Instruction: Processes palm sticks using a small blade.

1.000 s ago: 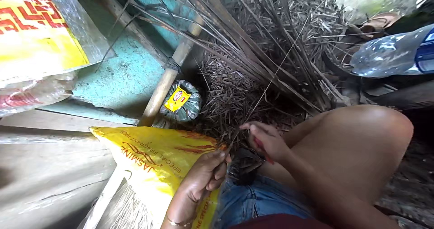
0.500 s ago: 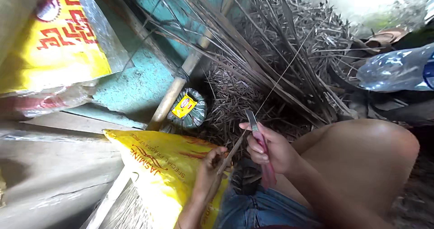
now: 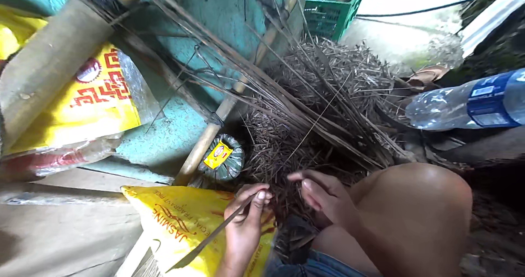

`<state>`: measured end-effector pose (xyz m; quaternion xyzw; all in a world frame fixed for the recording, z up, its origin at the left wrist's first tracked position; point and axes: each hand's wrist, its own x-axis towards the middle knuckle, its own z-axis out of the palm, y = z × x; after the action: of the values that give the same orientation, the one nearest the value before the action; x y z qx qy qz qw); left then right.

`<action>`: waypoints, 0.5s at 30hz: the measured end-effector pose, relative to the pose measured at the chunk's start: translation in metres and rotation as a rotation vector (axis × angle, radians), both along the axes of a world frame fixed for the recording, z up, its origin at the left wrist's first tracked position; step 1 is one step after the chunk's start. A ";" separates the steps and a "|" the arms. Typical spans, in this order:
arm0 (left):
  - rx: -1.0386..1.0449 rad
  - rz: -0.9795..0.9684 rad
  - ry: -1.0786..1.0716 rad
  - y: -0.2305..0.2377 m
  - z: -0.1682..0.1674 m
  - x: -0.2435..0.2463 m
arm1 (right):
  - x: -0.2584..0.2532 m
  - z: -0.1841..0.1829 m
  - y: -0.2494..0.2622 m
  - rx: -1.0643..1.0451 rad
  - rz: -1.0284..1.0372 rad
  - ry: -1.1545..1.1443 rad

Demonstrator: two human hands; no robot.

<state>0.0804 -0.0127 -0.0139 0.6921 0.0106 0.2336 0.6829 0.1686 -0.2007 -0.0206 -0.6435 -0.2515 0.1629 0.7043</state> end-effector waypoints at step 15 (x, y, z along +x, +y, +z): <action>-0.229 -0.010 -0.057 -0.001 0.027 0.007 | 0.016 -0.004 0.036 -0.150 -0.080 -0.555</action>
<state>0.0872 -0.0138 0.0128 0.6027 0.0145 0.2470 0.7587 0.1850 -0.1646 -0.0244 -0.7232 -0.3963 -0.0291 0.5648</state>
